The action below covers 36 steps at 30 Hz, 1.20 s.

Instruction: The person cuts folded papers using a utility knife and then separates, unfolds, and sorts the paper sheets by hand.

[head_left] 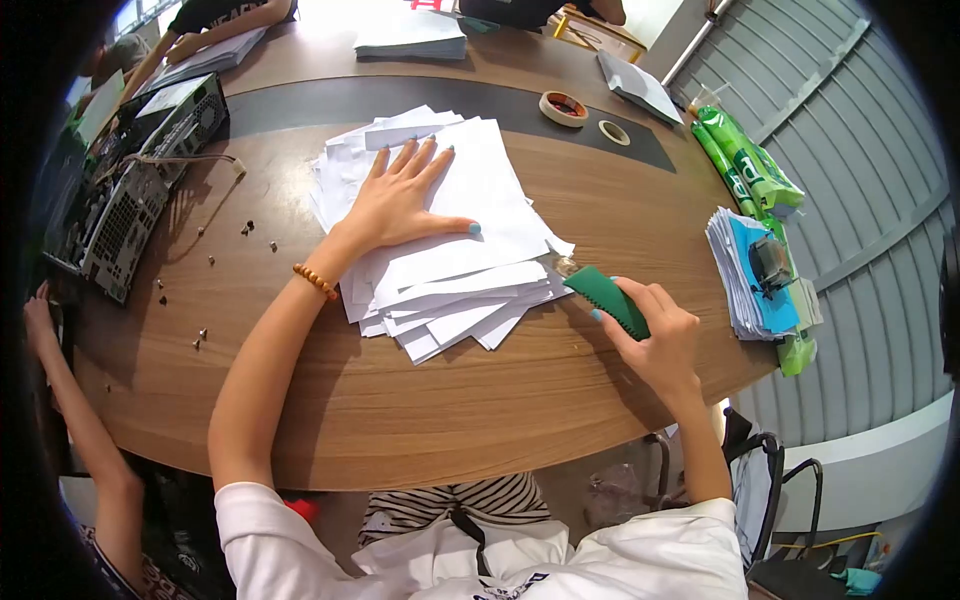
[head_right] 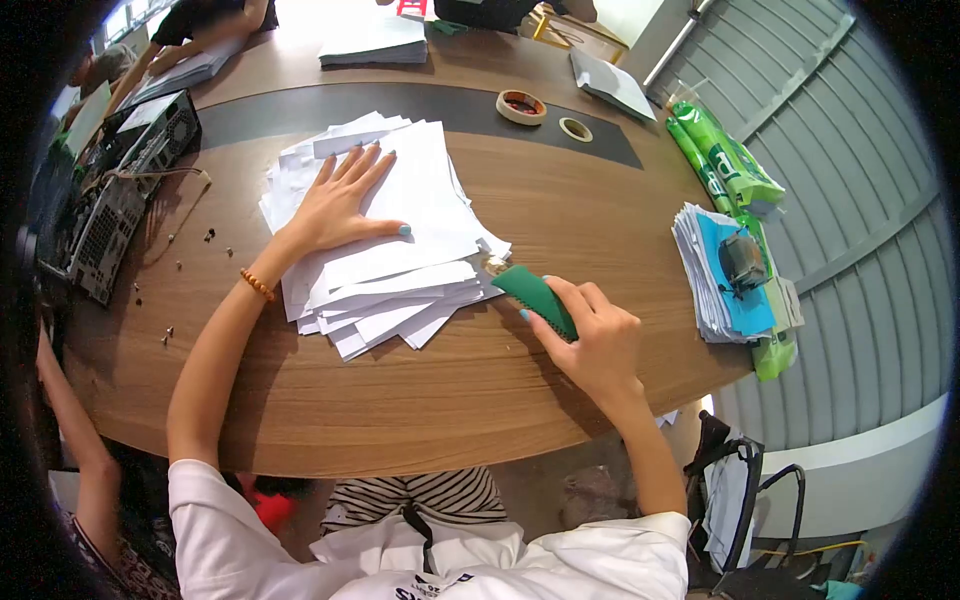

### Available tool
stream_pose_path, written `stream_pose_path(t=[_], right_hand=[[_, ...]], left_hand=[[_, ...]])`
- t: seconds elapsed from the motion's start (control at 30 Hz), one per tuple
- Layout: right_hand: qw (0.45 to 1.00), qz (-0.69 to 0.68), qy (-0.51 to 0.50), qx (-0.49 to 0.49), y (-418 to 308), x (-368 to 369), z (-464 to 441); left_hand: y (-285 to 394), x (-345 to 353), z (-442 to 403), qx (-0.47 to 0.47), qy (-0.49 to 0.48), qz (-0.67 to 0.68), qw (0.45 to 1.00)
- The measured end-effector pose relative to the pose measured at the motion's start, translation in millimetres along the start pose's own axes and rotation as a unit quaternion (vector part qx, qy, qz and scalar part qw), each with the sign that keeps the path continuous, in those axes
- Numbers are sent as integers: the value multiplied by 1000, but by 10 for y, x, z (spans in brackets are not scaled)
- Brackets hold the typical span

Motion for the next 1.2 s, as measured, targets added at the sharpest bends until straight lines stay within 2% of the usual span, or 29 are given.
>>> stream_pose_path(t=[0.37, 0.53, 0.6, 0.63, 0.67, 0.73, 0.77, 0.9, 1.2], right_hand=[[1000, 7, 22, -20, 32, 221, -231], [998, -17, -23, -52, 108, 128, -354], [997, -13, -43, -70, 145, 61, -358], [994, -8, -60, -86, 149, 42, -356], [994, -6, -60, -89, 154, 37, -347], [994, -20, -72, -76, 175, 73, -288], [994, -19, -72, -74, 178, 93, -267], [996, -36, -66, -49, 193, 159, -232], [998, -34, -46, -37, 250, 245, -250]], left_hand=[[-4, 15, 8, 14, 14, -3, 1000], [7, -5, 20, 14, 44, 13, 999], [48, -39, 6, 49, 58, 19, 997], [78, -59, -12, 96, 49, 10, 994], [87, -85, -35, 95, 53, 11, 994], [126, -51, -57, 95, -48, 127, 986], [144, -39, -53, 90, -62, 127, 986], [258, -2, 52, 100, -53, 57, 992], [251, 69, 93, 94, -15, 65, 993]])
Point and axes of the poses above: each hand's wrist, its own z-axis away from the middle knuckle, its own x-axis out of the palm, y = z × x, the point moved 3 cm from there along -z, towards the middle knuckle, and after that the axes turned 15 degrees about y, right-handed, at the moved point
